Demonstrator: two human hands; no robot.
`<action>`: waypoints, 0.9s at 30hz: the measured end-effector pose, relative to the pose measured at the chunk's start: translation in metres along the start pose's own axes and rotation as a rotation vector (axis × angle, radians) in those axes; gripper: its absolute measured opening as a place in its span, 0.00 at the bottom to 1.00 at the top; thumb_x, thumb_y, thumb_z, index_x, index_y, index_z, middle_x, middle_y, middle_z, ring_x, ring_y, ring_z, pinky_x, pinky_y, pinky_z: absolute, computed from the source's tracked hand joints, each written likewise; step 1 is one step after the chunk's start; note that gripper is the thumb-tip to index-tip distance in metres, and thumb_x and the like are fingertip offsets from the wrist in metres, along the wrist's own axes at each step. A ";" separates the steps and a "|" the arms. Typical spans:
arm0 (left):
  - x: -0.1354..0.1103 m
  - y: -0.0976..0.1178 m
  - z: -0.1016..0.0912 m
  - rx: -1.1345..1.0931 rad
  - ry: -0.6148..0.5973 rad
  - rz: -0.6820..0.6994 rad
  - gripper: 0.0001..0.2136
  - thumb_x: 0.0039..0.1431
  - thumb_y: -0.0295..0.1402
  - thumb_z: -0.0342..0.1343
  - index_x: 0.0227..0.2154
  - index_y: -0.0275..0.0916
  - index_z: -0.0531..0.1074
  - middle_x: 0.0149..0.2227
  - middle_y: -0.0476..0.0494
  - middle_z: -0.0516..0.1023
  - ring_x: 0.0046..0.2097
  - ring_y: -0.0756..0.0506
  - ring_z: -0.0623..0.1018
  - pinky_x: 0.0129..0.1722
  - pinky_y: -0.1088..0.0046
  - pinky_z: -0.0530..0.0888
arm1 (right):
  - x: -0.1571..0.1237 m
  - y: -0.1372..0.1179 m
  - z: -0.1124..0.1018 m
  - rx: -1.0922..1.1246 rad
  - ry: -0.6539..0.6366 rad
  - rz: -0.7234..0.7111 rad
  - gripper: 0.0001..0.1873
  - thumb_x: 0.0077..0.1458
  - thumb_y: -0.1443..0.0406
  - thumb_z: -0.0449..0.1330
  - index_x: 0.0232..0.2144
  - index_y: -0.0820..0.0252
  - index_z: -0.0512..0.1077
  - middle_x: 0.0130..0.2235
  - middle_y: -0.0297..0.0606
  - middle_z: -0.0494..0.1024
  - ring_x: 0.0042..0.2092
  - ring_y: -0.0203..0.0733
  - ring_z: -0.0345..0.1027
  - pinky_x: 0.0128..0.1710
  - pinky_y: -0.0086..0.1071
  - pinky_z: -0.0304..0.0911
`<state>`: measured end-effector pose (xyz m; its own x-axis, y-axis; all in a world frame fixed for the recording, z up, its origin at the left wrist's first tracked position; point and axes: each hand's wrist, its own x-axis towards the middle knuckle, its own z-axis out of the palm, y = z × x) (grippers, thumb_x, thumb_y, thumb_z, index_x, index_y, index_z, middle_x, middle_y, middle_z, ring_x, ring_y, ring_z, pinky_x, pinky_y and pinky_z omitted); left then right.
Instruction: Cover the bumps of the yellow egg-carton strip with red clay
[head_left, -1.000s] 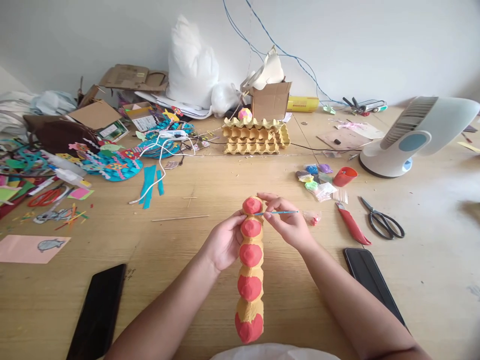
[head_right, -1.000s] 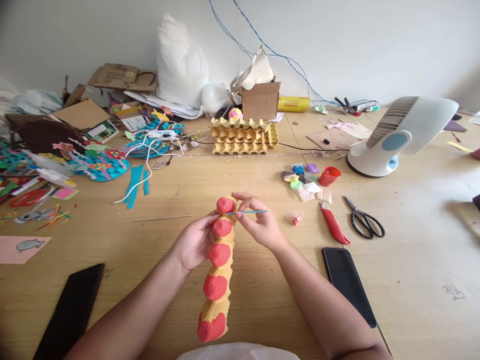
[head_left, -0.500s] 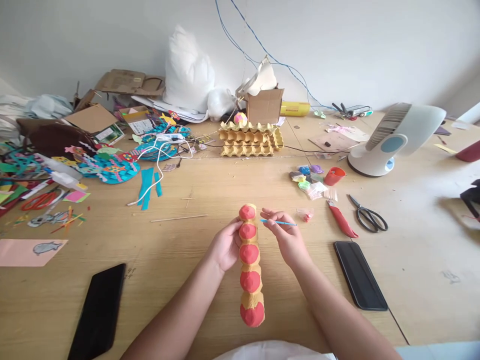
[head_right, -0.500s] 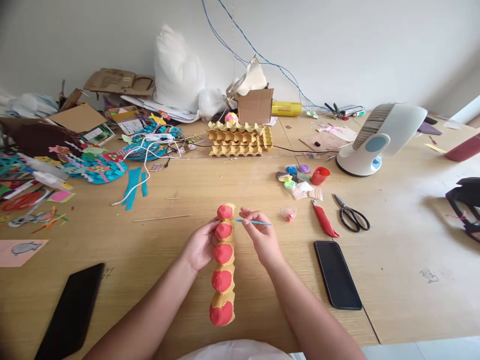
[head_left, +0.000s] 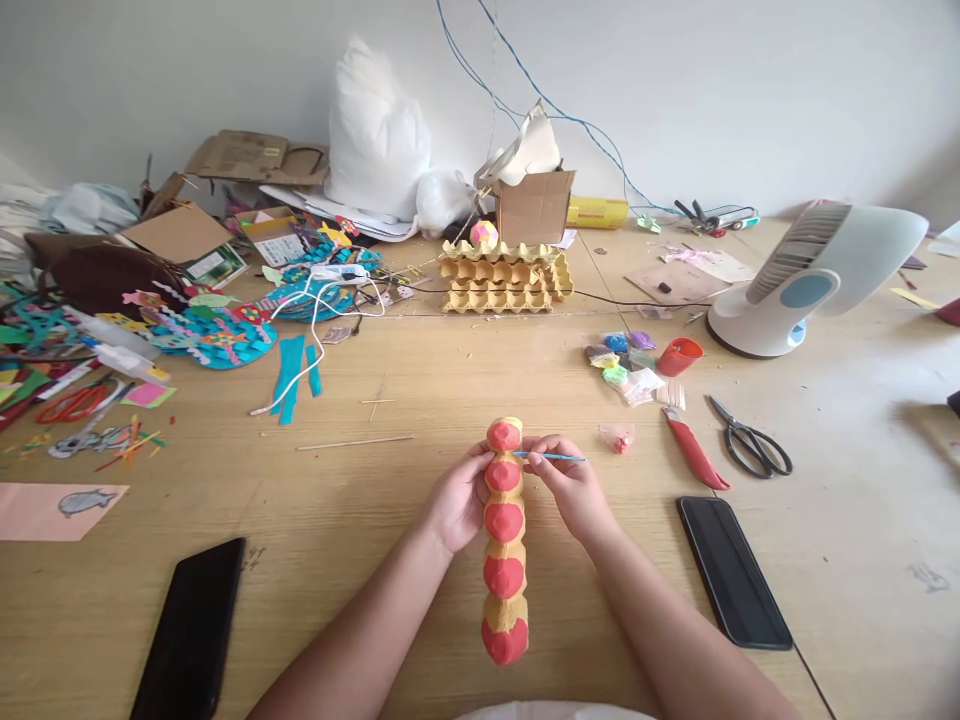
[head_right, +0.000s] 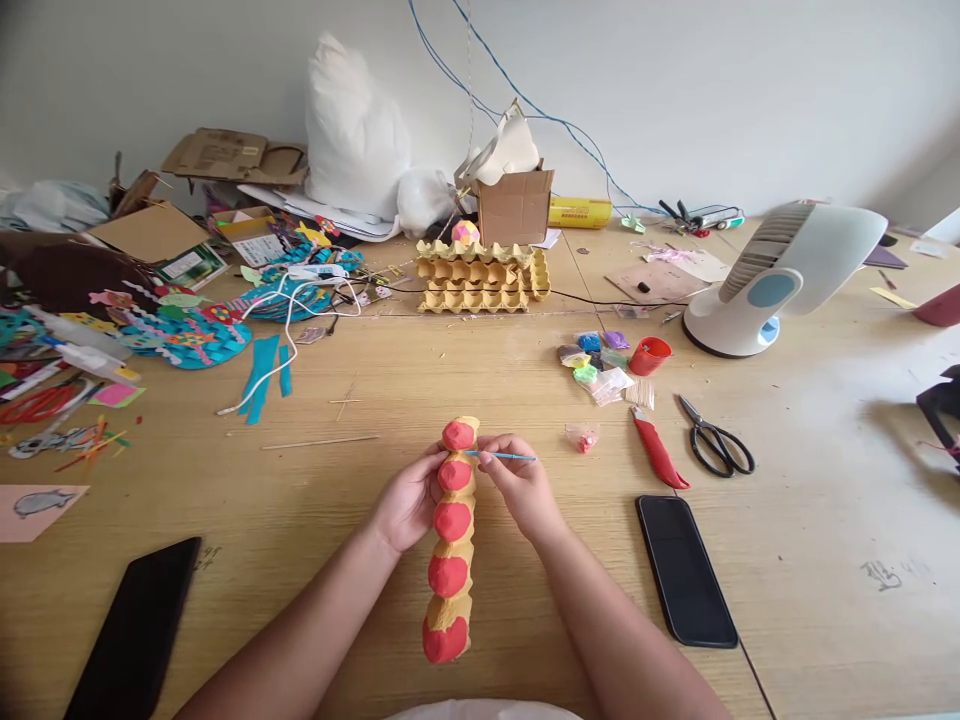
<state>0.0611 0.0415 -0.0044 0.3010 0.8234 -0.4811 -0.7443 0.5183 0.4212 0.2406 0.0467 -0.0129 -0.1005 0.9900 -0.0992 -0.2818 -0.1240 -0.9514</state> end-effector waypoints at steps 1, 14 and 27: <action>0.000 0.000 0.000 0.004 0.005 0.002 0.09 0.65 0.22 0.62 0.45 0.38 0.81 0.30 0.46 0.82 0.28 0.47 0.81 0.29 0.75 0.77 | -0.001 -0.004 0.000 -0.013 -0.002 -0.008 0.21 0.53 0.47 0.78 0.33 0.54 0.78 0.49 0.42 0.87 0.51 0.51 0.80 0.55 0.47 0.74; 0.008 0.002 0.006 -0.011 -0.018 -0.005 0.09 0.68 0.22 0.60 0.44 0.37 0.83 0.35 0.44 0.85 0.31 0.48 0.82 0.32 0.75 0.77 | 0.015 -0.007 -0.001 -0.115 0.023 -0.118 0.20 0.57 0.45 0.74 0.33 0.51 0.76 0.46 0.41 0.84 0.50 0.51 0.79 0.52 0.45 0.75; 0.010 0.000 -0.008 -0.020 -0.043 -0.029 0.09 0.66 0.23 0.63 0.44 0.39 0.83 0.34 0.42 0.85 0.30 0.46 0.82 0.32 0.73 0.78 | 0.014 0.007 -0.007 -0.144 -0.053 -0.173 0.19 0.57 0.47 0.75 0.33 0.52 0.78 0.43 0.40 0.85 0.48 0.49 0.78 0.52 0.45 0.73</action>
<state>0.0595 0.0481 -0.0158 0.3478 0.8176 -0.4589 -0.7463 0.5377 0.3923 0.2439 0.0603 -0.0234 -0.1135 0.9903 0.0803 -0.1601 0.0616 -0.9852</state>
